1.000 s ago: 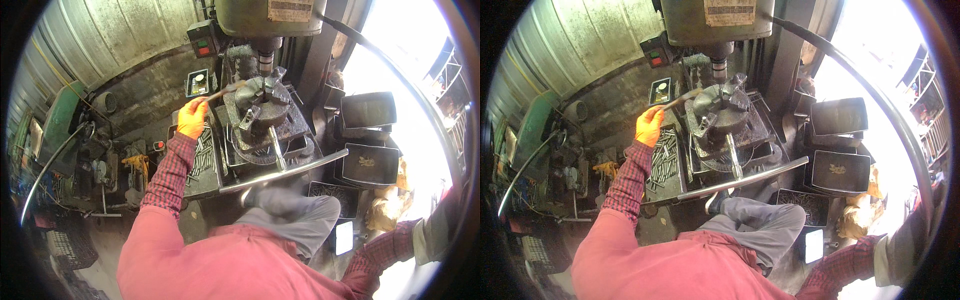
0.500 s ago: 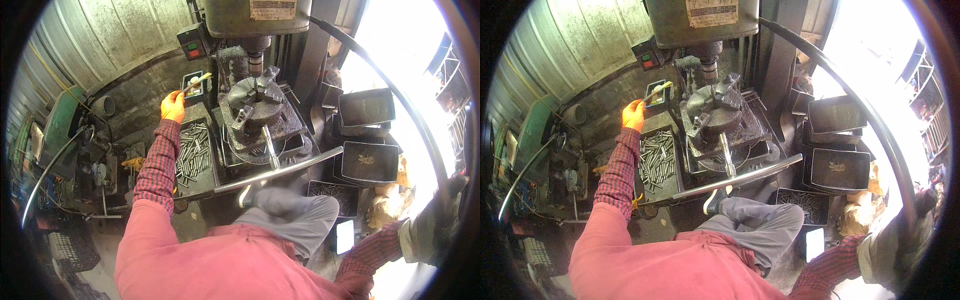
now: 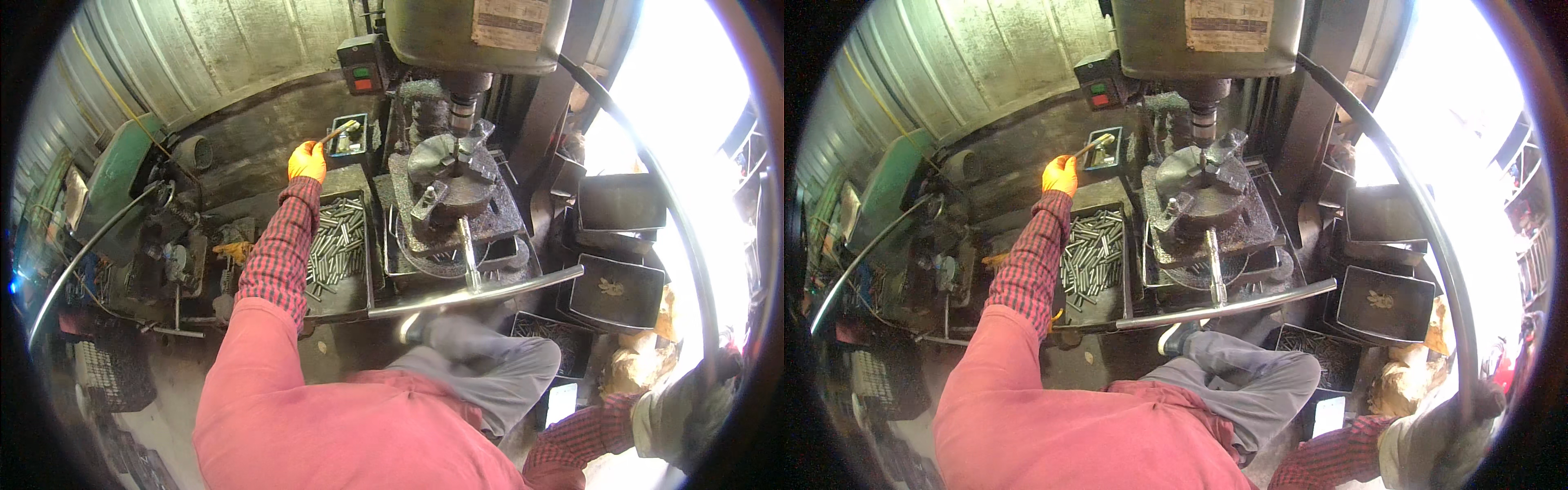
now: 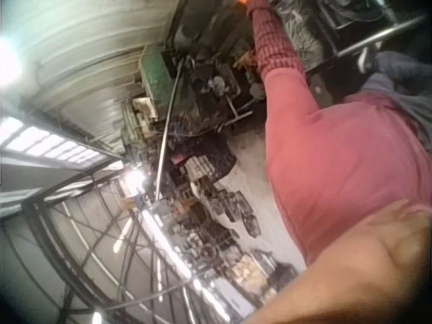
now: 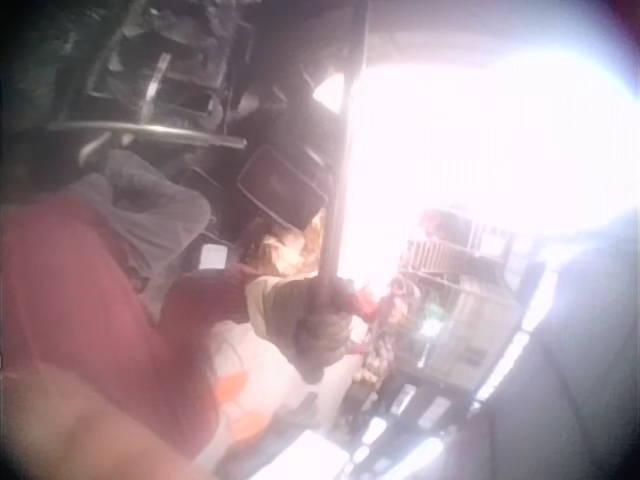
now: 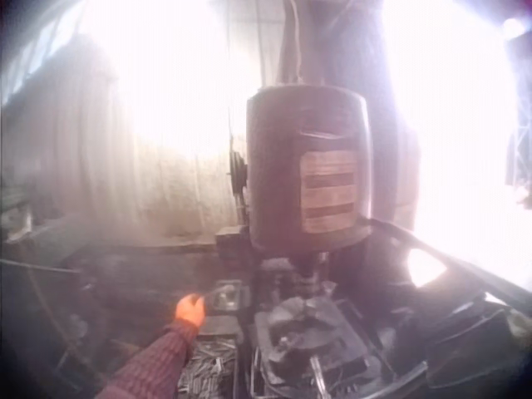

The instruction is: The person operates a drill press in a workshop, repeatedly picking small metal rods from a tray, placing them into the chuck, and using the handwheel to lower the drill. The person then removes the rods and places them into a collection bin, repeating the cycle throughout the clip.

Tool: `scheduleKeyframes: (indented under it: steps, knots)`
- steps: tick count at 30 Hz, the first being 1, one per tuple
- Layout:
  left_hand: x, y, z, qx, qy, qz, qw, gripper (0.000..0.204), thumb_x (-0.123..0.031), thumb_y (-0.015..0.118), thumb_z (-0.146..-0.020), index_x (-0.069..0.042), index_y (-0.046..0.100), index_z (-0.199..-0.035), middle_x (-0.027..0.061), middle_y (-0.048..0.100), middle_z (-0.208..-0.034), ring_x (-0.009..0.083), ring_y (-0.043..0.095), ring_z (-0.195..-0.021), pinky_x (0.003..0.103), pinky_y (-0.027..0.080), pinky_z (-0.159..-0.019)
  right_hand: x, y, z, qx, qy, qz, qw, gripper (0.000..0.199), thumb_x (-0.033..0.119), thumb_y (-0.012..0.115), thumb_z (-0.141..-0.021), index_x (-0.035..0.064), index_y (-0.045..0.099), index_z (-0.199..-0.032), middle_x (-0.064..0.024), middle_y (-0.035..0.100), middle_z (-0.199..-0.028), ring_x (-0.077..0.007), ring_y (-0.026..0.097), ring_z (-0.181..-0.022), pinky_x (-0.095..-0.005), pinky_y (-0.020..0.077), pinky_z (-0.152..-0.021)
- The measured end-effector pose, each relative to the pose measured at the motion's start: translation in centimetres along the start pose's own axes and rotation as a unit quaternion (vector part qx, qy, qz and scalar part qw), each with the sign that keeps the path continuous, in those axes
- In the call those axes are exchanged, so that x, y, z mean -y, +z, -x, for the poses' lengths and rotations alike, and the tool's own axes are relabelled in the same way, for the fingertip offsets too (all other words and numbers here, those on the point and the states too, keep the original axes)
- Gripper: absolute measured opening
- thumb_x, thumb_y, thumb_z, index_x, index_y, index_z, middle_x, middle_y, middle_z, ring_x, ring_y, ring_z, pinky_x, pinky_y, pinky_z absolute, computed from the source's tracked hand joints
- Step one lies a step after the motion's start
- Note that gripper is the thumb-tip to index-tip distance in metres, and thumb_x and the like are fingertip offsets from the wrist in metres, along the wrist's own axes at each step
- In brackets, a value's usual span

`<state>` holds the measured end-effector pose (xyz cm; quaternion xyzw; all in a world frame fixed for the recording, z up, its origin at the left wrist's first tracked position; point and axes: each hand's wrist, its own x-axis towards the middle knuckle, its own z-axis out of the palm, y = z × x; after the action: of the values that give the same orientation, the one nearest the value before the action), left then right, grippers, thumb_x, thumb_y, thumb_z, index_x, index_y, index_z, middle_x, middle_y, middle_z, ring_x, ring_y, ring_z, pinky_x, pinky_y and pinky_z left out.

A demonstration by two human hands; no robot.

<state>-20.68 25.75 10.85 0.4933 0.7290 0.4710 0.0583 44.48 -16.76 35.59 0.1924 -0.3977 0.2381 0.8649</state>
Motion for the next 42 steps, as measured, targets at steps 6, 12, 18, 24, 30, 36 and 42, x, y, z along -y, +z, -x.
scheduleKeyframes:
  steps: [6, 12, 18, 24, 30, 36, 42]
  knots:
    - [-1.5, 1.0, 1.6, 0.051, -0.034, -0.013, 0.998, 0.059, -0.044, 0.074, -0.093, 0.001, 0.066, -0.132, 0.0219, 0.071, -0.128, 0.0309, 0.068, -0.121, 0.040, 0.051, -0.103, 2.9, -3.0, 2.2, -0.020, -0.022, 0.072, 0.997, 0.047, 0.053, 0.057, -0.099, 0.0075, 0.057, -0.089, -0.0102, 0.054, -0.083, -0.0226, 0.056, -0.087, -0.0520, 0.0336, -0.106]
    - [0.5, -1.0, 6.4, 0.015, -0.058, 0.061, 0.996, 0.082, -0.048, 0.074, -0.092, 0.005, 0.049, -0.149, 0.0194, 0.071, -0.122, 0.0241, 0.069, -0.110, 0.036, 0.052, -0.097, 2.8, -3.4, 3.1, 0.006, -0.005, 0.054, 0.998, 0.054, 0.058, 0.059, -0.097, 0.0040, 0.061, -0.091, -0.0154, 0.057, -0.088, -0.0258, 0.059, -0.096, -0.0588, 0.0301, -0.113]
    - [5.4, -0.5, 20.2, 0.075, -0.153, 0.272, 0.947, 0.041, -0.023, 0.069, -0.101, 0.007, 0.063, -0.129, 0.0114, 0.073, -0.112, 0.0182, 0.068, -0.099, 0.031, 0.054, -0.090, 2.6, -3.1, 3.9, -0.136, -0.053, 0.031, 0.989, 0.057, 0.058, 0.059, -0.095, 0.0026, 0.059, -0.084, -0.0160, 0.055, -0.081, -0.0268, 0.061, -0.088, -0.0569, 0.0306, -0.113]
    - [5.2, -1.0, 26.9, 0.093, -0.235, 0.330, 0.909, 0.037, -0.018, 0.068, -0.101, 0.006, 0.063, -0.129, 0.0067, 0.070, -0.106, 0.0124, 0.064, -0.087, 0.026, 0.052, -0.079, 2.2, -2.8, 3.6, -0.118, -0.060, 0.152, 0.980, 0.053, 0.051, 0.059, -0.095, 0.0001, 0.059, -0.079, -0.0138, 0.054, -0.073, -0.0273, 0.061, -0.088, -0.0561, 0.0311, -0.112]
    - [4.4, -1.1, 25.9, 0.116, -0.220, 0.329, 0.911, 0.035, -0.017, 0.067, -0.102, 0.007, 0.064, -0.127, 0.0056, 0.068, -0.101, 0.0110, 0.063, -0.085, 0.026, 0.051, -0.075, 1.4, -2.3, 4.6, -0.103, -0.084, 0.219, 0.967, 0.047, 0.037, 0.051, -0.099, -0.0014, 0.054, -0.072, -0.0099, 0.052, -0.067, -0.0201, 0.059, -0.078, -0.0561, 0.0310, -0.114]
    - [4.5, -1.0, 26.8, 0.086, -0.218, 0.358, 0.904, 0.029, -0.014, 0.068, -0.101, 0.004, 0.067, -0.123, 0.0041, 0.069, -0.098, 0.0115, 0.062, -0.083, 0.026, 0.051, -0.075, 2.2, -3.1, 4.9, -0.180, -0.117, 0.342, 0.915, 0.045, 0.033, 0.047, -0.104, 0.0041, 0.048, -0.069, -0.0060, 0.044, -0.064, -0.0153, 0.055, -0.073, -0.0521, 0.0330, -0.115]
    - [5.2, -1.7, 28.6, 0.092, -0.237, 0.324, 0.911, 0.027, -0.014, 0.066, -0.101, 0.004, 0.068, -0.121, 0.0039, 0.070, -0.099, 0.0118, 0.063, -0.083, 0.027, 0.051, -0.075, 2.9, -3.6, 6.0, -0.066, 0.061, 0.005, 0.996, 0.043, 0.034, 0.048, -0.104, 0.0123, 0.043, -0.067, -0.0012, 0.041, -0.063, -0.0138, 0.052, -0.069, -0.0543, 0.0331, -0.113]
